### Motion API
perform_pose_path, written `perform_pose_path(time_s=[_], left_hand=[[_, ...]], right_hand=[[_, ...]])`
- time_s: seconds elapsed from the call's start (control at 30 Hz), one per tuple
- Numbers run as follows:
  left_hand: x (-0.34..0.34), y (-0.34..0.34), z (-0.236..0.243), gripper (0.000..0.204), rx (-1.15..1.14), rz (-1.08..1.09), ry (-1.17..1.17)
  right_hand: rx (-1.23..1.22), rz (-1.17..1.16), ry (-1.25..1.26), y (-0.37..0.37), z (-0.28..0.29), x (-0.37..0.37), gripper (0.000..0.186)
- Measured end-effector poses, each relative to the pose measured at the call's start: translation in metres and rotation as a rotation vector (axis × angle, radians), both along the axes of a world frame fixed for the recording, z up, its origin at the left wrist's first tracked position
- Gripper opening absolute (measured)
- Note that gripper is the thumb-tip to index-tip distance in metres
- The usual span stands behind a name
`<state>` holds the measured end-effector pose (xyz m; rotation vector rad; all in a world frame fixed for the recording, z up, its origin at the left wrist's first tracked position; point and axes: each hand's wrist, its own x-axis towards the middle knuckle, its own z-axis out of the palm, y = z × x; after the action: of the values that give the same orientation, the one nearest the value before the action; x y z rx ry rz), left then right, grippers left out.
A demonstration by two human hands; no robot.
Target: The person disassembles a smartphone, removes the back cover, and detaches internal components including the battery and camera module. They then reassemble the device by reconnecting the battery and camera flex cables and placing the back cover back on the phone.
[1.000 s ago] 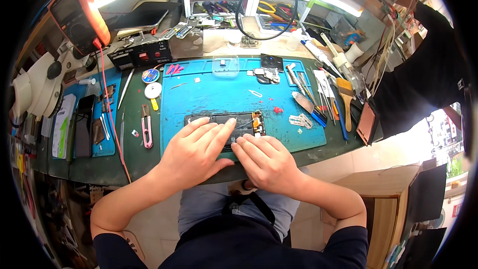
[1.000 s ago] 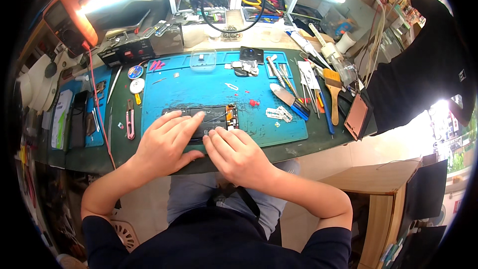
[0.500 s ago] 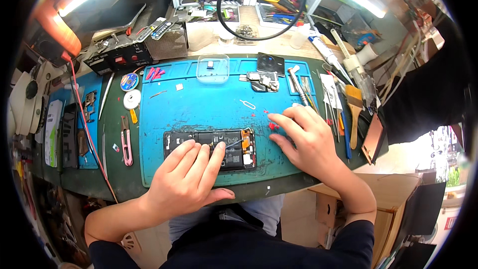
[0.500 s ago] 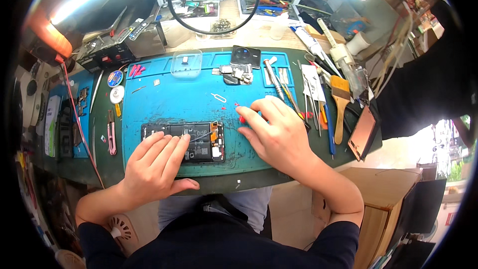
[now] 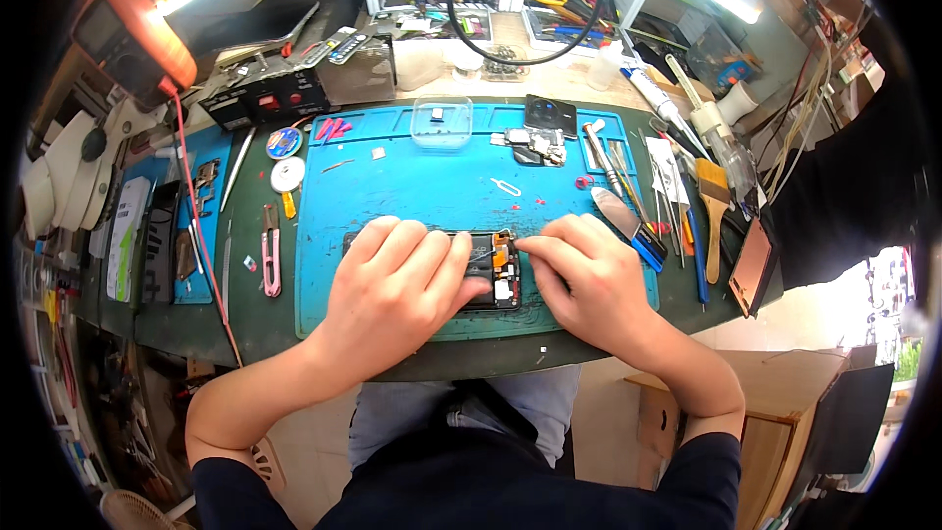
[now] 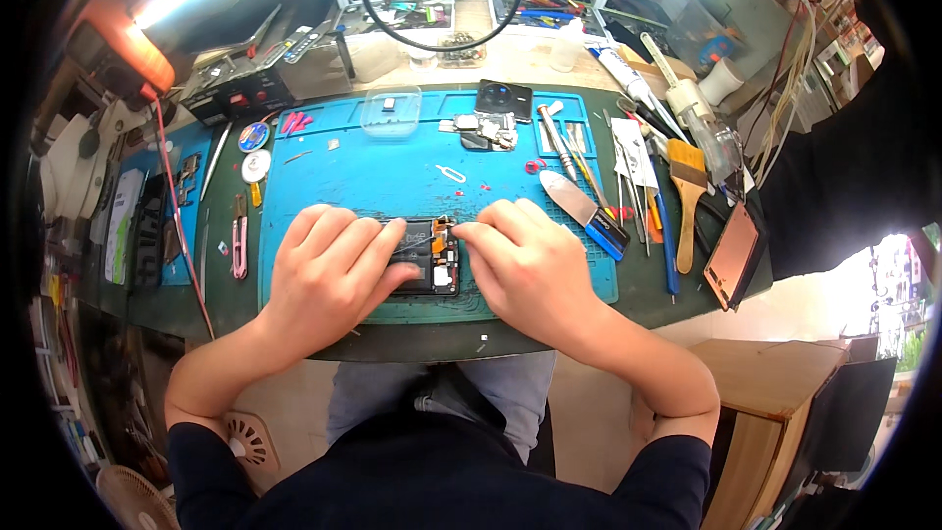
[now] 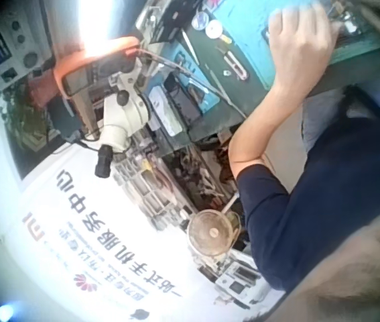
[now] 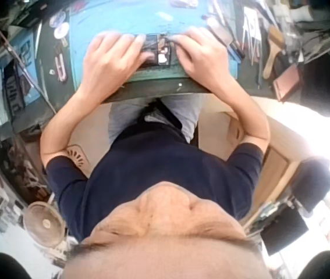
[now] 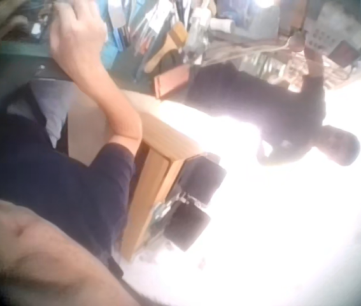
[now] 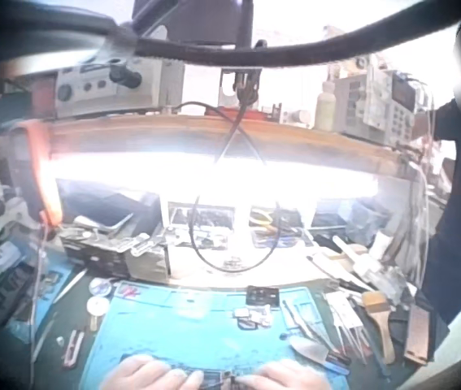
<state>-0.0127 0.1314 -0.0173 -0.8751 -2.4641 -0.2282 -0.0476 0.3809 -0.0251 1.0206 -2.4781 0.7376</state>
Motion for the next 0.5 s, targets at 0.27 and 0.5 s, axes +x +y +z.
perform_pose_path(time_s=[0.27, 0.5], left_hand=[[-0.012, -0.047, -0.001, 0.018, 0.556, 0.015, -0.268], [-0.041, -0.104, 0.004, 0.030, 0.870, 0.282, -0.486]], right_hand=[[0.010, -0.176, 0.107, 0.012, 0.048, -0.054, 0.034], [0.287, -0.205, -0.048, 0.034, 0.042, -0.105, 0.010]])
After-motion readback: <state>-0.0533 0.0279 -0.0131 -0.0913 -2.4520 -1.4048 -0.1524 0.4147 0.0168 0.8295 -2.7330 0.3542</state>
